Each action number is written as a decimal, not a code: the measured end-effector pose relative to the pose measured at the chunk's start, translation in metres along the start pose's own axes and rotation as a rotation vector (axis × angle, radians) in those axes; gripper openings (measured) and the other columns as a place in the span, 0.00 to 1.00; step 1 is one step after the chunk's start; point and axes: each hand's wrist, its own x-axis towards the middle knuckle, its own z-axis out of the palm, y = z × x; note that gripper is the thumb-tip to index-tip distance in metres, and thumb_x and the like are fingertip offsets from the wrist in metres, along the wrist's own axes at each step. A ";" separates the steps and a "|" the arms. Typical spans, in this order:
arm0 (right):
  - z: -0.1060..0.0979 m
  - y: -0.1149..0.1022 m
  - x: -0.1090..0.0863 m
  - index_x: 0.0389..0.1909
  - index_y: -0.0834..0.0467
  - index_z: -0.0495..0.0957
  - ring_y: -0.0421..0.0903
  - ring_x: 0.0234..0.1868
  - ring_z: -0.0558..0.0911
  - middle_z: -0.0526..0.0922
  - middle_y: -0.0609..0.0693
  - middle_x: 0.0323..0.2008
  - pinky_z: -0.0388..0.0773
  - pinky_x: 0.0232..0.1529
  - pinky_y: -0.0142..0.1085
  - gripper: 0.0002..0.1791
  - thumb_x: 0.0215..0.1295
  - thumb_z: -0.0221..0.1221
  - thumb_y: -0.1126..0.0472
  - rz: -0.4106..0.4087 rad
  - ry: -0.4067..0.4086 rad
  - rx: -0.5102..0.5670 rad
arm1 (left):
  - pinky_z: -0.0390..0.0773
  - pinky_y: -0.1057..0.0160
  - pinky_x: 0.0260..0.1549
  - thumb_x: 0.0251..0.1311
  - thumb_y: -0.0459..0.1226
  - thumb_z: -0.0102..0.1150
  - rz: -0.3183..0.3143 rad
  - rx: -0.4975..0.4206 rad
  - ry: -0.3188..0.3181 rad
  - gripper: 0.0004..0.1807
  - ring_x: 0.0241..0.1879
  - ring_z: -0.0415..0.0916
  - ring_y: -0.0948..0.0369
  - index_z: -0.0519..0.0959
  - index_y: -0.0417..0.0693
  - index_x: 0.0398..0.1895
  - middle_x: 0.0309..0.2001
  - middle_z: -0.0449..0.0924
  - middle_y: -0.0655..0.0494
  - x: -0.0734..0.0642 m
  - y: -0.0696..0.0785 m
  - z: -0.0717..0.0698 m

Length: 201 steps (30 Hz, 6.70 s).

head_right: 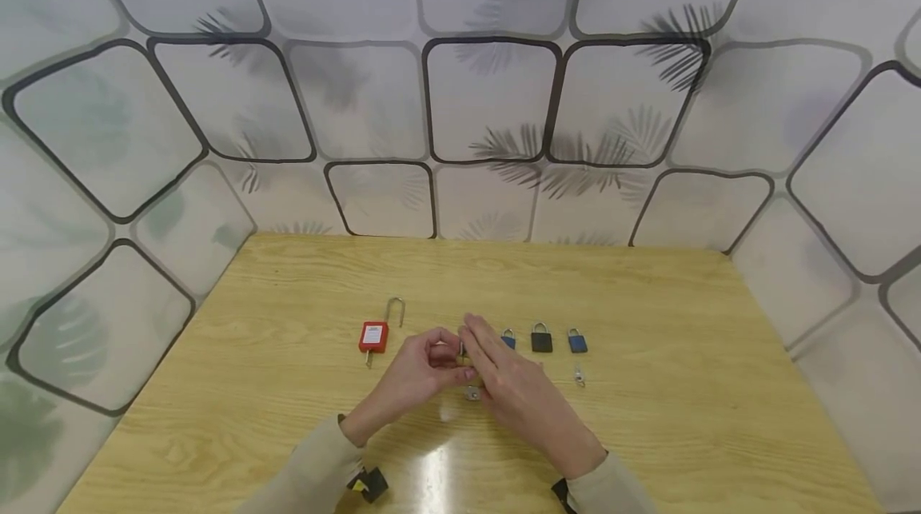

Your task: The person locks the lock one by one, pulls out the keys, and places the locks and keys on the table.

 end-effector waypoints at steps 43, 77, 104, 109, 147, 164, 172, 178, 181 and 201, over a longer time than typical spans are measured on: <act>0.009 -0.022 0.004 0.47 0.72 0.82 0.53 0.39 0.90 0.88 0.68 0.40 0.88 0.41 0.41 0.14 0.74 0.59 0.63 0.828 -0.065 1.080 | 0.87 0.63 0.43 0.58 0.35 0.74 0.031 -0.142 0.207 0.16 0.42 0.88 0.59 0.81 0.41 0.47 0.43 0.90 0.45 -0.002 0.012 -0.010; 0.015 -0.033 -0.002 0.38 0.60 0.90 0.39 0.30 0.84 0.90 0.53 0.33 0.80 0.28 0.28 0.11 0.69 0.64 0.56 0.831 -0.195 0.875 | 0.86 0.51 0.51 0.63 0.33 0.70 -0.046 -0.292 0.338 0.15 0.39 0.87 0.62 0.80 0.38 0.50 0.41 0.91 0.48 0.011 0.014 -0.053; 0.042 -0.037 0.025 0.29 0.56 0.86 0.34 0.24 0.77 0.85 0.44 0.25 0.75 0.26 0.26 0.02 0.59 0.69 0.63 0.689 -0.287 0.597 | 0.60 0.69 0.15 0.60 0.36 0.73 -0.153 -0.260 0.439 0.16 0.21 0.72 0.69 0.82 0.42 0.49 0.40 0.91 0.55 0.008 -0.002 -0.074; 0.046 -0.040 0.031 0.27 0.55 0.85 0.33 0.25 0.76 0.85 0.44 0.25 0.75 0.27 0.26 0.03 0.59 0.69 0.64 0.644 -0.311 0.565 | 0.59 0.69 0.15 0.60 0.36 0.73 -0.162 -0.265 0.438 0.16 0.18 0.66 0.69 0.82 0.42 0.49 0.38 0.91 0.57 0.008 -0.003 -0.074; 0.054 -0.050 0.036 0.25 0.60 0.87 0.35 0.15 0.67 0.75 0.41 0.14 0.65 0.18 0.27 0.10 0.65 0.63 0.63 0.649 -0.389 0.646 | 0.87 0.65 0.40 0.60 0.30 0.71 -0.150 -0.293 0.424 0.19 0.39 0.87 0.64 0.78 0.32 0.53 0.44 0.90 0.47 0.007 -0.007 -0.066; 0.033 -0.043 0.036 0.31 0.59 0.89 0.36 0.24 0.75 0.85 0.45 0.24 0.73 0.25 0.29 0.10 0.69 0.63 0.59 0.707 -0.386 0.617 | 0.87 0.62 0.41 0.60 0.31 0.72 -0.133 -0.202 0.404 0.15 0.38 0.85 0.65 0.81 0.35 0.48 0.46 0.89 0.47 0.010 -0.011 -0.067; -0.016 -0.009 0.023 0.40 0.58 0.89 0.40 0.33 0.84 0.90 0.48 0.34 0.84 0.35 0.36 0.10 0.71 0.62 0.57 0.855 -0.343 0.622 | 0.87 0.58 0.40 0.58 0.36 0.74 -0.107 0.109 0.299 0.13 0.44 0.87 0.56 0.82 0.41 0.43 0.46 0.89 0.45 0.020 -0.023 -0.063; -0.041 0.009 0.009 0.49 0.60 0.87 0.44 0.36 0.87 0.90 0.53 0.43 0.85 0.35 0.36 0.14 0.74 0.60 0.56 0.906 -0.326 0.642 | 0.86 0.61 0.37 0.56 0.39 0.76 -0.122 0.269 0.276 0.17 0.42 0.88 0.55 0.82 0.41 0.44 0.42 0.89 0.44 0.028 -0.028 -0.057; -0.048 0.015 0.003 0.52 0.63 0.85 0.46 0.33 0.88 0.89 0.57 0.43 0.83 0.29 0.33 0.16 0.74 0.59 0.56 0.913 -0.322 0.665 | 0.85 0.61 0.37 0.56 0.39 0.76 -0.131 0.298 0.270 0.16 0.41 0.87 0.56 0.82 0.41 0.44 0.41 0.90 0.44 0.031 -0.028 -0.055; -0.048 0.023 -0.009 0.52 0.63 0.85 0.47 0.30 0.86 0.89 0.55 0.37 0.82 0.27 0.34 0.16 0.74 0.59 0.56 0.954 -0.330 0.652 | 0.59 0.71 0.14 0.61 0.43 0.73 -0.086 0.629 0.218 0.17 0.14 0.58 0.67 0.80 0.41 0.24 0.14 0.66 0.62 0.033 -0.021 -0.051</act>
